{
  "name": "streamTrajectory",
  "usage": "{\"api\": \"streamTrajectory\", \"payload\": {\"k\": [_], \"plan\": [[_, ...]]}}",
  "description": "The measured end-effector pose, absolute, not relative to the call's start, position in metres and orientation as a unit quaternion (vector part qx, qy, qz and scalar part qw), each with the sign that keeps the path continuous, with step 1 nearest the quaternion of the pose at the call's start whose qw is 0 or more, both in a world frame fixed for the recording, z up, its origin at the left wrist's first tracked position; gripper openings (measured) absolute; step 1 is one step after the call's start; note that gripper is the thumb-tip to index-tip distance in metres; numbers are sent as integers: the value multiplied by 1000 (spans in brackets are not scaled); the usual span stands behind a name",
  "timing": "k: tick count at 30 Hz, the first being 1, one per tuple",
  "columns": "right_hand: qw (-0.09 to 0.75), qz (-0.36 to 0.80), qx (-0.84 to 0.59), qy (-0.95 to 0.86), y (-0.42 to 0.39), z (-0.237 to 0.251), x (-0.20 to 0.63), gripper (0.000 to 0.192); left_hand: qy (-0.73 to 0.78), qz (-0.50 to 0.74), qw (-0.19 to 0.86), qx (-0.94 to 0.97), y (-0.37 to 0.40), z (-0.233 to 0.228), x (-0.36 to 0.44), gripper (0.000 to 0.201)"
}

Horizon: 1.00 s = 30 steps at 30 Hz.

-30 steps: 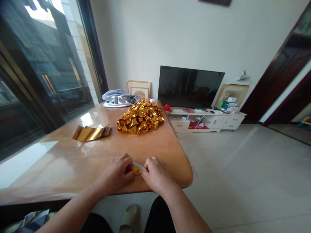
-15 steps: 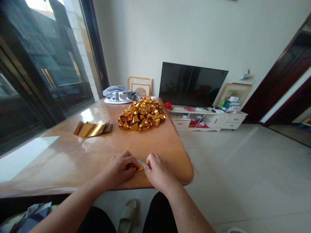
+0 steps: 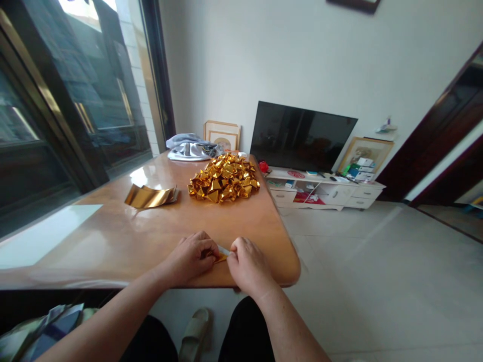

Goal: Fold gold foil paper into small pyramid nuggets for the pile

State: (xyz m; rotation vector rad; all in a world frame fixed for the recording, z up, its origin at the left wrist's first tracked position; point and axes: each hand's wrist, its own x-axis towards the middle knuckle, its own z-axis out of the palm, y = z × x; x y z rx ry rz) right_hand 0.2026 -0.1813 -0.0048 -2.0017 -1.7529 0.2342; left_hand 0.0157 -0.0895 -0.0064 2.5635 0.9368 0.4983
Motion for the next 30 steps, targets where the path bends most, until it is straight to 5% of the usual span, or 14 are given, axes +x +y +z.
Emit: {"api": "streamTrajectory", "payload": {"k": [11,30], "plan": [[133,-15,-767,-627,-182,4,184,2,273,158,248,916,-76,3,9,30],[91,-22,-790,-606,-177,11,173,32,217,139,277,926,-61,-6,7,32]]}}
